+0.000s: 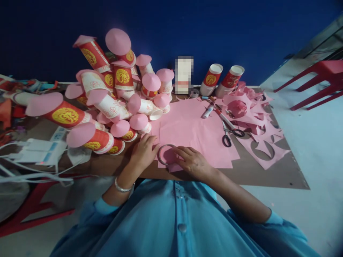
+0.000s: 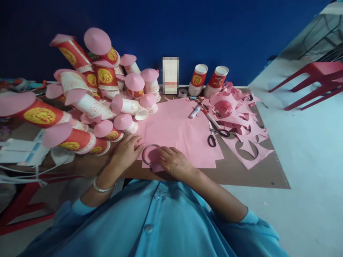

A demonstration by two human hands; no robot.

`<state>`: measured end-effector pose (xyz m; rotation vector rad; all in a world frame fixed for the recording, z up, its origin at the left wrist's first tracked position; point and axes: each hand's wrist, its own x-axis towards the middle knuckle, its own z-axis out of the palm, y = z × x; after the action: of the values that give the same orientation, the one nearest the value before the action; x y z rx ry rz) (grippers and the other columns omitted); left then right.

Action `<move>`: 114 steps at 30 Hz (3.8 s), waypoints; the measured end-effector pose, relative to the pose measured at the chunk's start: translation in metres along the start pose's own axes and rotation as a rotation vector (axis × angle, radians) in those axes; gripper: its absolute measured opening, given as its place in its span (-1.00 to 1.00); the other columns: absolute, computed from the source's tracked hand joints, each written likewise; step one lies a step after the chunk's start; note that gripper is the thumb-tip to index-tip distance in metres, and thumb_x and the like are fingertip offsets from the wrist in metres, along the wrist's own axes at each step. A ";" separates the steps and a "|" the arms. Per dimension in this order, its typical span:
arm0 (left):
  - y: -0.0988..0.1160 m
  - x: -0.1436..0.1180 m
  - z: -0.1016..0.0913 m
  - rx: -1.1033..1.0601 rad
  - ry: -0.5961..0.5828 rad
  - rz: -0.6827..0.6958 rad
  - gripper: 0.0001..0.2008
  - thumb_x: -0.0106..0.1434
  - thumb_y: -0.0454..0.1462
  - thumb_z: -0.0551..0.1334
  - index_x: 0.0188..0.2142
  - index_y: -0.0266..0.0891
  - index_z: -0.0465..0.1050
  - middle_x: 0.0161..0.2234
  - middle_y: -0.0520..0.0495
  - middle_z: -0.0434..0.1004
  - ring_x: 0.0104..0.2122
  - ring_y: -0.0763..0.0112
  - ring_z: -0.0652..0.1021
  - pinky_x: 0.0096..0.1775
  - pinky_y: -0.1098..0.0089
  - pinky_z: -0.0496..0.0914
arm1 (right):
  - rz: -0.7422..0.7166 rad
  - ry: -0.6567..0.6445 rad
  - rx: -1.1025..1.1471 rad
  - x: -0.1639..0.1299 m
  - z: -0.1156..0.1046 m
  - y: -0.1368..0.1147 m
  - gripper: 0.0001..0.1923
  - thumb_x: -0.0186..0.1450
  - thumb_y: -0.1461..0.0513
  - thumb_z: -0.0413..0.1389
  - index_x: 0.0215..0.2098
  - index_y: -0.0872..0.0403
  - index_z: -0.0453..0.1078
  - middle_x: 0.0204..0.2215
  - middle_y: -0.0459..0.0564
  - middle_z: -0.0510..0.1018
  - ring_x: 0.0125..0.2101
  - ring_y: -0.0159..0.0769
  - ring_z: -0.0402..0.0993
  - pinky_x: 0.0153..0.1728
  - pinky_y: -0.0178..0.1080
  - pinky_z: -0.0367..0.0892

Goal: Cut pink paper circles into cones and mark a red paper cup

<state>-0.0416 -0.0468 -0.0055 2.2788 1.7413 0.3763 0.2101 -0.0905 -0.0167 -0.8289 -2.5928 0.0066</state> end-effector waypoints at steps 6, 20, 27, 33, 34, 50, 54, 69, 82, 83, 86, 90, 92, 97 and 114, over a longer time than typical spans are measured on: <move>0.001 0.019 0.002 -0.062 0.032 0.059 -0.84 0.42 -0.24 0.23 -0.09 -0.23 0.53 -0.07 -0.22 0.64 -0.07 0.14 0.62 0.00 0.20 0.52 | 0.047 0.099 -0.072 -0.003 -0.024 0.004 -0.78 0.51 0.36 0.06 -0.14 0.13 0.58 0.01 0.18 0.68 0.03 -0.13 0.56 -0.11 -0.15 0.47; 0.014 0.031 0.005 0.214 -0.058 -0.084 -0.59 0.34 -0.02 0.36 0.00 -0.28 0.49 -0.02 -0.30 0.62 0.02 -0.07 0.63 -0.06 0.13 0.51 | 0.714 0.005 -0.564 -0.082 -0.086 0.144 -0.77 0.47 0.28 0.10 -0.11 0.06 0.64 -0.06 0.14 0.67 -0.09 -0.08 0.46 -0.15 -0.14 0.32; 0.006 0.036 0.018 0.066 -0.012 -0.043 -0.73 0.34 -0.09 0.36 -0.11 -0.21 0.47 -0.09 -0.21 0.66 -0.06 0.05 0.66 -0.06 0.17 0.50 | 0.694 -0.117 -0.468 -0.078 -0.081 0.170 -0.70 0.49 0.32 0.04 -0.22 0.11 0.64 -0.10 0.19 0.68 -0.10 -0.09 0.47 -0.16 -0.16 0.35; 0.011 0.035 0.017 0.170 0.079 -0.039 -0.51 0.31 -0.08 0.40 0.11 -0.29 0.38 0.05 -0.36 0.62 0.10 -0.12 0.61 0.00 0.07 0.50 | 0.649 -0.127 -0.383 -0.073 -0.066 0.164 -0.69 0.52 0.29 0.03 -0.11 0.08 0.65 -0.03 0.17 0.68 -0.05 -0.11 0.50 -0.18 -0.19 0.40; 0.011 0.035 0.018 0.156 0.077 -0.034 -0.51 0.31 -0.10 0.40 0.12 -0.28 0.38 0.05 -0.34 0.63 0.08 -0.10 0.61 0.00 0.08 0.50 | 0.652 -0.119 -0.375 -0.072 -0.063 0.164 -0.69 0.53 0.28 0.03 -0.06 0.06 0.65 -0.01 0.16 0.67 -0.02 -0.10 0.50 -0.17 -0.19 0.42; 0.004 0.007 0.007 -0.053 0.071 -0.068 -0.68 0.27 -0.22 0.41 -0.03 -0.21 0.43 -0.03 -0.27 0.71 0.01 -0.02 0.69 0.02 0.07 0.56 | 0.594 -0.025 -0.437 -0.098 -0.067 0.074 -0.72 0.54 0.23 0.03 0.04 0.09 0.58 -0.02 0.14 0.71 -0.08 -0.11 0.61 -0.21 -0.17 0.45; 0.004 0.002 0.008 -0.251 0.039 -0.134 -0.65 0.24 -0.25 0.41 -0.01 -0.20 0.42 -0.01 -0.24 0.69 -0.15 0.13 0.74 -0.10 0.16 0.62 | 0.668 -0.012 -0.439 -0.110 -0.057 0.058 -0.70 0.51 0.23 0.07 0.10 0.10 0.55 0.08 0.21 0.66 0.04 0.02 0.59 -0.21 -0.11 0.51; 0.004 0.003 0.006 -0.017 0.056 -0.066 -0.54 0.27 -0.20 0.41 0.12 -0.24 0.42 0.03 -0.30 0.64 0.03 -0.01 0.64 0.05 0.05 0.55 | 0.766 -0.041 -0.476 -0.110 -0.055 0.064 -0.66 0.44 0.29 0.08 0.14 0.09 0.50 0.15 0.22 0.64 0.01 0.07 0.56 -0.13 -0.03 0.51; 0.007 -0.052 -0.005 0.062 0.011 0.423 -0.73 0.42 -0.19 0.32 0.08 -0.15 0.52 0.02 -0.18 0.67 -0.02 0.12 0.67 -0.01 0.14 0.56 | 0.833 -0.033 -0.498 -0.108 -0.071 0.061 -0.73 0.52 0.23 0.05 0.05 0.10 0.53 0.06 0.21 0.66 0.02 0.04 0.54 -0.22 -0.12 0.42; 0.007 -0.057 -0.007 0.076 0.011 0.458 -0.78 0.43 -0.20 0.31 0.03 -0.16 0.54 -0.03 -0.17 0.67 -0.07 0.14 0.67 -0.05 0.16 0.57 | 0.834 -0.020 -0.494 -0.107 -0.071 0.065 -0.69 0.53 0.19 0.05 0.12 0.13 0.50 0.11 0.26 0.63 0.08 0.09 0.51 -0.14 -0.07 0.44; 0.007 -0.064 -0.010 0.117 -0.012 0.544 -0.86 0.46 -0.25 0.25 -0.07 -0.19 0.57 -0.10 -0.16 0.66 -0.16 0.18 0.66 -0.12 0.19 0.56 | 0.830 -0.073 -0.460 -0.103 -0.069 0.079 -0.64 0.51 0.16 0.07 0.16 0.18 0.47 0.06 0.31 0.64 0.09 0.16 0.51 -0.04 0.02 0.46; 0.007 -0.064 -0.013 0.168 -0.073 0.606 -0.82 0.49 -0.30 0.18 -0.06 -0.18 0.57 -0.09 -0.15 0.66 -0.12 0.17 0.65 -0.13 0.18 0.54 | 0.871 -0.169 -0.461 -0.104 -0.069 0.097 -0.66 0.44 0.17 0.11 0.11 0.12 0.52 -0.08 0.24 0.66 -0.08 0.11 0.58 -0.20 -0.04 0.44; 0.006 -0.061 -0.015 0.199 -0.095 0.619 -0.80 0.50 -0.32 0.15 -0.06 -0.19 0.57 -0.08 -0.15 0.66 -0.11 0.17 0.64 -0.12 0.17 0.53 | 0.906 -0.238 -0.477 -0.105 -0.072 0.104 -0.64 0.39 0.20 0.13 0.12 0.09 0.52 -0.11 0.23 0.65 -0.15 0.07 0.59 -0.30 -0.08 0.40; 0.005 -0.053 -0.020 0.227 -0.131 0.639 -0.84 0.47 -0.35 0.18 -0.10 -0.23 0.56 -0.12 -0.17 0.63 -0.16 0.19 0.61 -0.15 0.18 0.51 | 0.944 -0.455 -0.490 -0.096 -0.092 0.106 -0.65 0.36 0.33 0.04 0.05 0.13 0.53 -0.15 0.24 0.63 -0.19 0.04 0.61 -0.33 -0.13 0.34; 0.008 -0.037 -0.029 0.191 0.173 0.732 -0.86 0.46 -0.42 0.18 -0.20 -0.25 0.50 -0.26 -0.07 0.61 -0.31 0.36 0.57 -0.27 0.33 0.45 | 1.112 -0.659 -0.379 -0.124 -0.150 0.081 -0.47 0.51 -0.01 -0.02 0.40 -0.19 0.34 0.12 0.13 0.68 -0.05 0.09 0.65 -0.36 -0.09 0.40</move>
<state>-0.0541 -0.0838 0.0227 3.0513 0.9647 0.5666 0.4048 -0.1110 0.0620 -2.6551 -2.2674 0.1287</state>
